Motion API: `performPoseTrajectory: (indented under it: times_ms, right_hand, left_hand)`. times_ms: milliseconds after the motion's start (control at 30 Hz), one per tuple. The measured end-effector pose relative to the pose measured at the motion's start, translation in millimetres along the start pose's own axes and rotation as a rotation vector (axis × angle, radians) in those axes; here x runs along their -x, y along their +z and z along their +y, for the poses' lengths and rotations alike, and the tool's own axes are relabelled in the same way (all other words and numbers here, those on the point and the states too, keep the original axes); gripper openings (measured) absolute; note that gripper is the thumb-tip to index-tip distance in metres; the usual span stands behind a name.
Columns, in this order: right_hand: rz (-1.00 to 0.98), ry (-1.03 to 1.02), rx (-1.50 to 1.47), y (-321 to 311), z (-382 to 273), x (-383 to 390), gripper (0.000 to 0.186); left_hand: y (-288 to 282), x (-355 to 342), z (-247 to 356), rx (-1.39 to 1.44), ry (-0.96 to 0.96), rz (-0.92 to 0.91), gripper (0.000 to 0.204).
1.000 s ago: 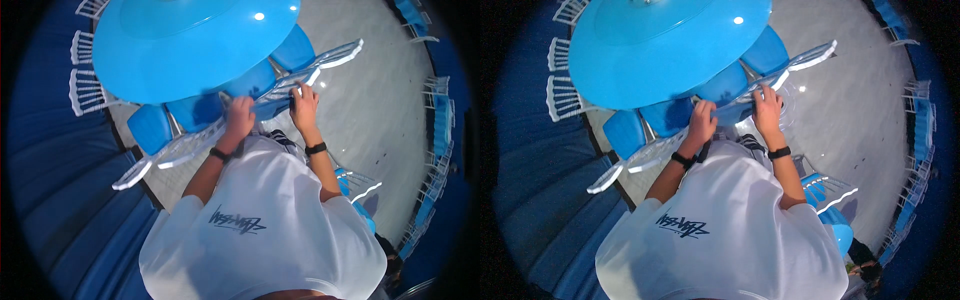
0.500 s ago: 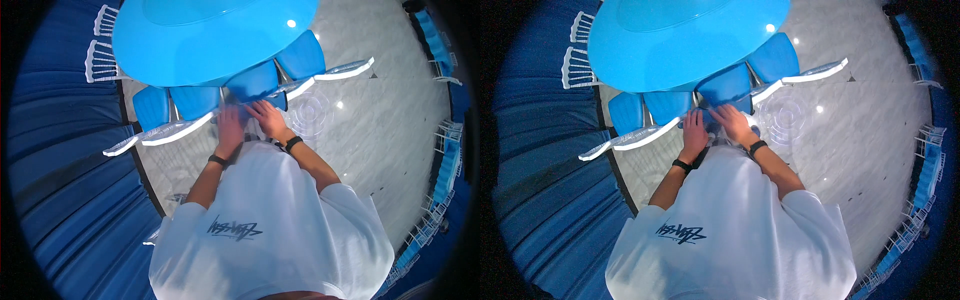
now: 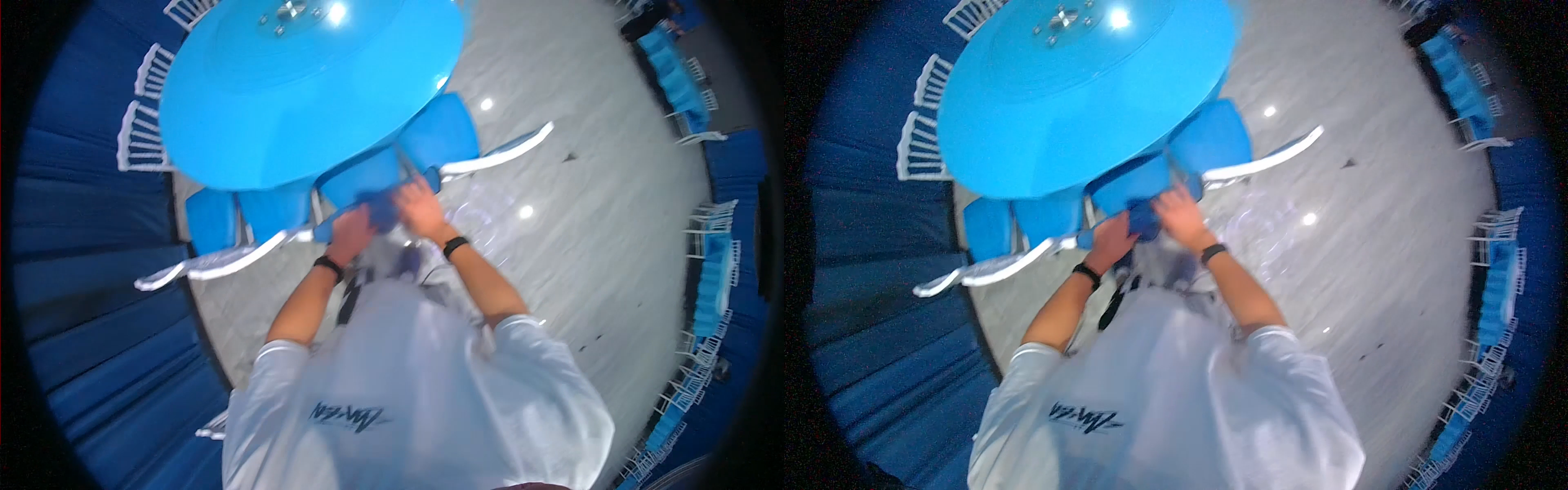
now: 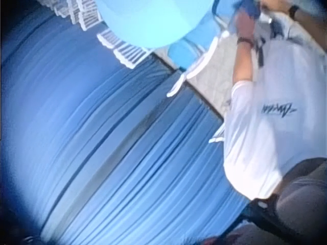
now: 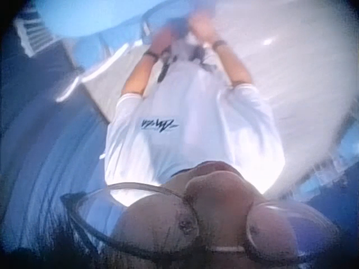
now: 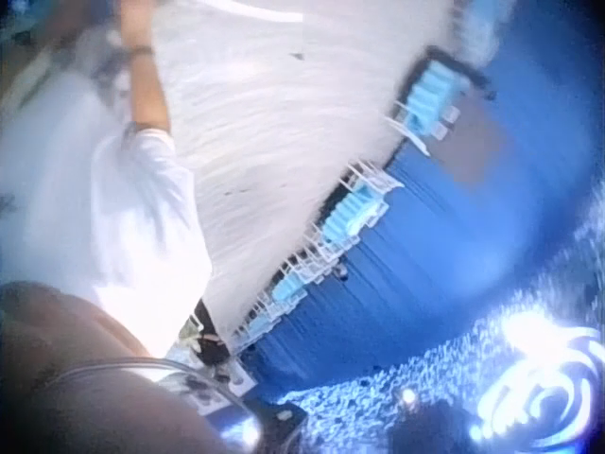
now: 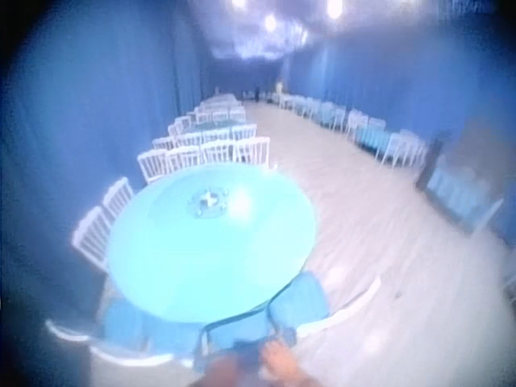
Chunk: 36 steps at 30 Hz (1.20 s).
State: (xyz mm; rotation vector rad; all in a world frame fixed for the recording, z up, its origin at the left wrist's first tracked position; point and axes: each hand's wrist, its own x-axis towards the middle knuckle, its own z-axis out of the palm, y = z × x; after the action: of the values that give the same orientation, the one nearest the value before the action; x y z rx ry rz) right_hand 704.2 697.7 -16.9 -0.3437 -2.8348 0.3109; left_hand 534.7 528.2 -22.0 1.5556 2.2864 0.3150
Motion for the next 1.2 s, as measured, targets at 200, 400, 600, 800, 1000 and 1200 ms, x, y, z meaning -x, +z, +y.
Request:
performPoseTrajectory:
  times_ms: [200, 400, 600, 800, 1000, 1200]
  right_hand:
    - [-0.293, -0.001, -0.067, 21.1, 22.6, -28.4, 0.042]
    - [-0.503, -0.088, -0.109, 2.2, 42.5, -63.6, 0.025]
    - [-0.535, -0.134, -0.180, -4.4, 48.4, -71.8, 0.025]
    - [-0.555, -0.174, -0.196, 0.9, 52.5, -76.1, 0.026]
    - [-0.566, -0.136, -0.133, -4.4, 50.7, -71.5, 0.028]
    - [-0.536, -0.127, -0.174, -6.4, 45.2, -73.9, 0.029]
  left_hand:
    - [-3.3, -30.5, -4.9, -0.019, 0.031, -0.151, 0.032]
    - [-14.5, -18.3, -0.7, 0.030, 0.004, -0.015, 0.035]
    - [-17.4, -28.9, -0.3, 0.089, 0.025, -0.109, 0.036]
    - [-19.2, -29.6, -2.5, 0.135, 0.063, -0.129, 0.037]
    - [-14.4, -30.7, -1.9, 0.055, 0.076, -0.127, 0.039]
    - [-21.4, -24.3, -3.8, 0.180, 0.096, -0.068, 0.037]
